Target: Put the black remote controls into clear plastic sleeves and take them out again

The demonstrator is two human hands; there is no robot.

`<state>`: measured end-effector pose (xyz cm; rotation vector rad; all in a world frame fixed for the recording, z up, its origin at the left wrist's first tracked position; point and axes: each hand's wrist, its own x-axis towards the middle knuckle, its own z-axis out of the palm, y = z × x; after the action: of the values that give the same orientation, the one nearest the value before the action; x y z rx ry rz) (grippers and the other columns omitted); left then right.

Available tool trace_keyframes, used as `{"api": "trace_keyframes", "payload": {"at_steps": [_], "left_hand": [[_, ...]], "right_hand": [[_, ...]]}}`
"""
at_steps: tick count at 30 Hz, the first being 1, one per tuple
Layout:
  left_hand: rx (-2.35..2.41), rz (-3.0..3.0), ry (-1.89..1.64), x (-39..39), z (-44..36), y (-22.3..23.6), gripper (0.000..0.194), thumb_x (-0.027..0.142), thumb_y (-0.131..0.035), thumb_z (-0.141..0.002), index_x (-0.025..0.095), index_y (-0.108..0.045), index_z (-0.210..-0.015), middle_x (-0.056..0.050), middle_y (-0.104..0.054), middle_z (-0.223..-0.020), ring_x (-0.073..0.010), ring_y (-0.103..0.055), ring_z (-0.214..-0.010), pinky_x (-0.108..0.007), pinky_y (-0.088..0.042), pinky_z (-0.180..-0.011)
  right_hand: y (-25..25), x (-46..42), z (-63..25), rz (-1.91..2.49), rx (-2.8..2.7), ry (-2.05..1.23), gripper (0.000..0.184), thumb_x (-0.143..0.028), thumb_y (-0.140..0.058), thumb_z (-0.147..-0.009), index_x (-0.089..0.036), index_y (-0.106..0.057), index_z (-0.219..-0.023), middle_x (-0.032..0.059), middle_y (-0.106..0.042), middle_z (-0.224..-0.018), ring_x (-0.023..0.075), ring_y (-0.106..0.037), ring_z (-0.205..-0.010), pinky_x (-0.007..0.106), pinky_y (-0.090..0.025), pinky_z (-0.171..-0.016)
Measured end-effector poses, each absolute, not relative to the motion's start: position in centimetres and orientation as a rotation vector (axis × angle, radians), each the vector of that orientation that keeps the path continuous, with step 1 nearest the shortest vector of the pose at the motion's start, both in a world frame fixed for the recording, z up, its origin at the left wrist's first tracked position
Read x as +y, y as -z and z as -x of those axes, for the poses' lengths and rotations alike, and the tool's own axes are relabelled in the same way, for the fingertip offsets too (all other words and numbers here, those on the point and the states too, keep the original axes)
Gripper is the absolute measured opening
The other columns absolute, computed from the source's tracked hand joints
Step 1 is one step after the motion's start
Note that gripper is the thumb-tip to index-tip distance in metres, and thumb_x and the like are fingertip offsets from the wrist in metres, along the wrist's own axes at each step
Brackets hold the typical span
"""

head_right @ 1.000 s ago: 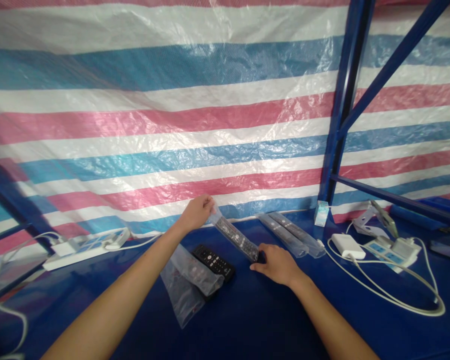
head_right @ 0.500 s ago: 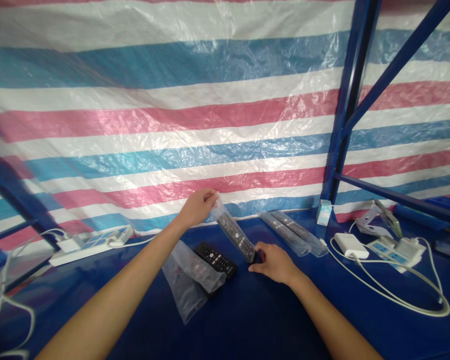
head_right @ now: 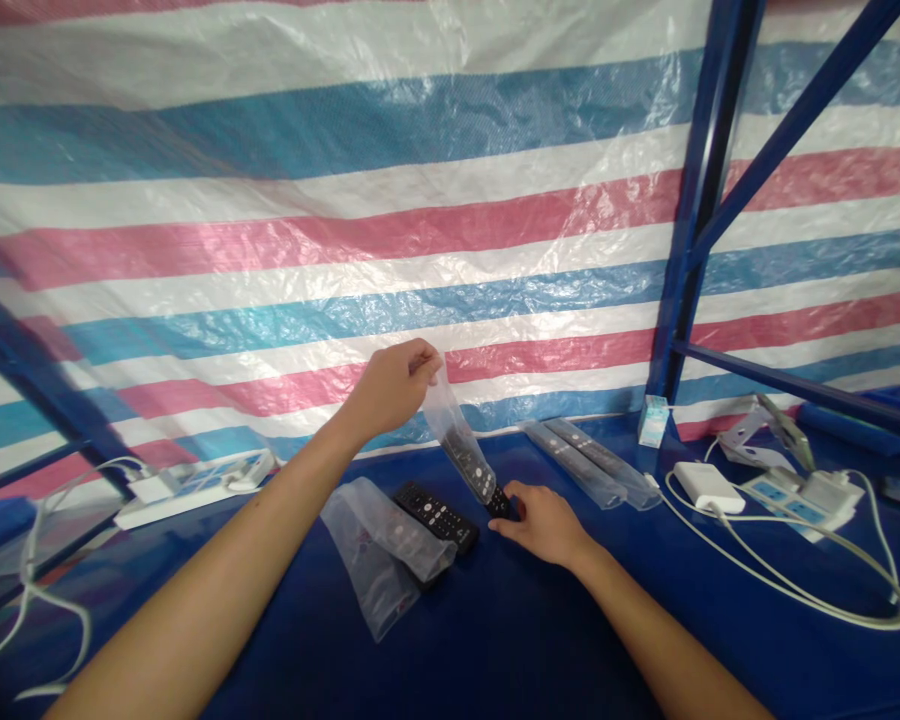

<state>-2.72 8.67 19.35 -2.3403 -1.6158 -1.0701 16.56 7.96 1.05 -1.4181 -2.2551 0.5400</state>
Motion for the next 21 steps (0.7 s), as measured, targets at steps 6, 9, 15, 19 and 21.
{"api": "trace_keyframes", "payload": {"at_steps": [6, 9, 15, 19, 21], "left_hand": [[-1.52, 2.053, 1.509, 6.6, 6.9, -23.3, 0.015, 0.027, -0.048, -0.084, 0.017, -0.057, -0.078, 0.0, -0.062, -0.069, -0.0129, -0.057, -0.066, -0.027, -0.046, -0.071], [-1.543, 1.819, 1.904, 6.4, 10.2, -22.9, 0.016, 0.033, -0.052, -0.08, 0.017, -0.055, -0.076, 0.002, -0.058, -0.064, -0.0101, -0.053, -0.057, -0.024, -0.045, -0.063], [-2.136, 2.205, 1.652, 8.8, 13.3, -12.1, 0.028, 0.04, -0.052, -0.076, 0.018, -0.049, -0.059, 0.004, -0.047, -0.05, -0.0096, -0.044, -0.048, -0.023, -0.039, -0.053], [-2.356, 2.287, 1.159, 10.0, 13.3, -6.1, 0.026, 0.031, -0.041, -0.083, 0.018, -0.05, -0.062, 0.003, -0.053, -0.054, -0.0117, -0.05, -0.052, -0.023, -0.041, -0.057], [-2.379, 2.266, 1.039, 10.1, 13.4, -4.9, 0.025, 0.025, -0.043, -0.082, 0.018, -0.052, -0.06, 0.001, -0.056, -0.056, -0.0134, -0.054, -0.056, -0.024, -0.042, -0.06]], "right_hand": [[-1.3, 8.0, -17.4, 1.35, -2.226, -0.536, 0.022, -0.041, -0.06, -0.077, -0.02, -0.061, -0.071, -0.0023, -0.057, -0.064, 0.0134, -0.052, -0.059, 0.023, -0.033, -0.055], [-2.0, 7.9, -17.7, 1.43, -2.19, -0.503, 0.022, -0.041, -0.06, -0.076, -0.02, -0.061, -0.069, -0.0012, -0.058, -0.063, 0.0138, -0.052, -0.057, 0.024, -0.032, -0.053], [-2.6, 7.6, -17.7, 1.649, -2.227, -0.38, 0.022, -0.041, -0.061, -0.075, -0.02, -0.065, -0.07, 0.0026, -0.065, -0.066, 0.0165, -0.059, -0.06, 0.024, -0.03, -0.052], [-3.0, 7.2, -17.4, 1.708, -2.285, -0.335, 0.023, -0.042, -0.061, -0.075, -0.021, -0.069, -0.074, 0.0041, -0.068, -0.069, 0.0191, -0.063, -0.064, 0.025, -0.03, -0.052], [-3.1, 7.0, -17.2, 1.704, -2.315, -0.319, 0.022, -0.042, -0.061, -0.075, -0.021, -0.069, -0.074, 0.0049, -0.07, -0.071, 0.0207, -0.065, -0.068, 0.026, -0.032, -0.053]]}}
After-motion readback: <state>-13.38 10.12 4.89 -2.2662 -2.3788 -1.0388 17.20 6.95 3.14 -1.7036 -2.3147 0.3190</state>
